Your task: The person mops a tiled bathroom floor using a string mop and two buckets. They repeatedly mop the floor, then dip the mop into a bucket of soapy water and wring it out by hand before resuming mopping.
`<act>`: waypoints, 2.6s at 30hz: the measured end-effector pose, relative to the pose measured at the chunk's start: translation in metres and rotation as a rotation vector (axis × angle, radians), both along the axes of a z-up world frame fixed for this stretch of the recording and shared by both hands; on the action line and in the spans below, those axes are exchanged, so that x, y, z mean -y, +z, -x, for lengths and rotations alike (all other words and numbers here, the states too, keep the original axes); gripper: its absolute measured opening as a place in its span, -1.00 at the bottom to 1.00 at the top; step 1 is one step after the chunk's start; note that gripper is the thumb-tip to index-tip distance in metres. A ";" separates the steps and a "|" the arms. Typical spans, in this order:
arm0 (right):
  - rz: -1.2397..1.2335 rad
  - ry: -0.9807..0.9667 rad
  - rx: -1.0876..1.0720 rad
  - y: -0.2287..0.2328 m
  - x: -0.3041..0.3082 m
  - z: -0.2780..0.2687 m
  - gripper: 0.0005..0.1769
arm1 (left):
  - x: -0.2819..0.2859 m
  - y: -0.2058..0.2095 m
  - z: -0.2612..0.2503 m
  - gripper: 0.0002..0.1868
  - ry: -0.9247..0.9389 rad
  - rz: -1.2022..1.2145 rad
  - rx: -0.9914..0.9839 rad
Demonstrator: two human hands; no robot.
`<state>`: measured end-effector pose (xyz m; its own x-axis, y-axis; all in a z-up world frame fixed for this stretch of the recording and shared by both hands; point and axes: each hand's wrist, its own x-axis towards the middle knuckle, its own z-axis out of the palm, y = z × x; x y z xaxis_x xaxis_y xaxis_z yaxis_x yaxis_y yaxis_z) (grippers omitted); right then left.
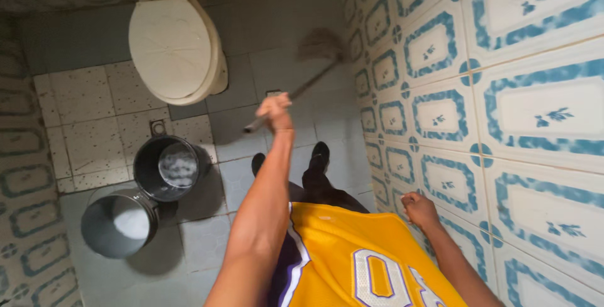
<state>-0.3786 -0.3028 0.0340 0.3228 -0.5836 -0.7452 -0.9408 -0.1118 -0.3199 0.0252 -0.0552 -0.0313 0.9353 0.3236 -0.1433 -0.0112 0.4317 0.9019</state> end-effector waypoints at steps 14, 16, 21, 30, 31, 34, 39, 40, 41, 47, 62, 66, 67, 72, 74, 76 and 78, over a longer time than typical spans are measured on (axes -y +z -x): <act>-0.813 -0.689 0.405 0.013 -0.068 -0.167 -0.64 | 0.037 0.105 0.143 -0.21 -1.336 -0.964 0.626; -0.891 -0.594 0.323 -0.029 -0.064 -0.157 -0.75 | 0.006 0.112 0.129 -0.34 -1.594 -0.983 0.390; -0.497 -0.450 0.003 -0.041 -0.025 -0.108 -0.88 | -0.110 0.084 0.088 -0.47 -1.472 -1.051 0.143; 0.352 0.623 -0.301 -0.008 -0.034 -0.101 -0.66 | -0.425 0.000 0.113 -0.68 -0.968 -1.301 -0.650; 0.362 0.750 -0.242 -0.020 -0.057 -0.107 -0.61 | -0.447 -0.007 0.126 -0.69 -0.911 -1.283 -0.675; 0.333 0.592 -0.290 -0.063 -0.130 -0.141 -0.65 | -0.479 -0.022 0.169 -0.71 -0.831 -1.190 -0.719; 0.227 0.710 -0.210 -0.086 -0.209 -0.191 -0.65 | -0.491 -0.028 0.207 -0.76 -0.755 -1.022 -0.764; 0.237 0.778 -0.172 -0.083 -0.220 -0.200 -0.65 | -0.489 -0.028 0.211 -0.77 -0.742 -0.992 -0.789; 0.247 0.843 -0.136 -0.078 -0.230 -0.208 -0.66 | -0.488 -0.028 0.215 -0.78 -0.732 -0.962 -0.814; 0.157 0.902 -0.174 -0.050 -0.262 -0.268 -0.38 | -0.481 -0.031 0.209 -0.78 -0.659 -1.020 -0.726; 0.282 0.614 -0.462 -0.024 -0.050 -0.131 -0.34 | -0.424 -0.015 0.150 -0.77 -0.739 -1.076 -0.681; 0.133 0.386 -0.512 -0.001 -0.046 -0.074 -0.28 | -0.397 -0.010 0.129 -0.76 -0.770 -1.079 -0.660; 0.164 0.396 -0.517 0.001 -0.046 -0.072 -0.32 | -0.390 -0.008 0.126 -0.76 -0.783 -1.073 -0.651; 0.305 0.445 -0.524 0.008 -0.035 -0.069 -0.49 | -0.380 0.003 0.122 -0.76 -0.844 -1.064 -0.623; 0.316 0.390 -0.465 -0.004 -0.044 -0.082 -0.54 | -0.390 0.003 0.124 -0.76 -0.842 -1.087 -0.659; 0.310 0.362 -0.385 -0.020 -0.069 -0.087 -0.58 | -0.407 -0.002 0.127 -0.77 -0.804 -1.083 -0.624; 0.364 0.606 -0.286 -0.036 -0.102 -0.083 -0.62 | -0.416 -0.012 0.134 -0.77 -0.770 -1.082 -0.597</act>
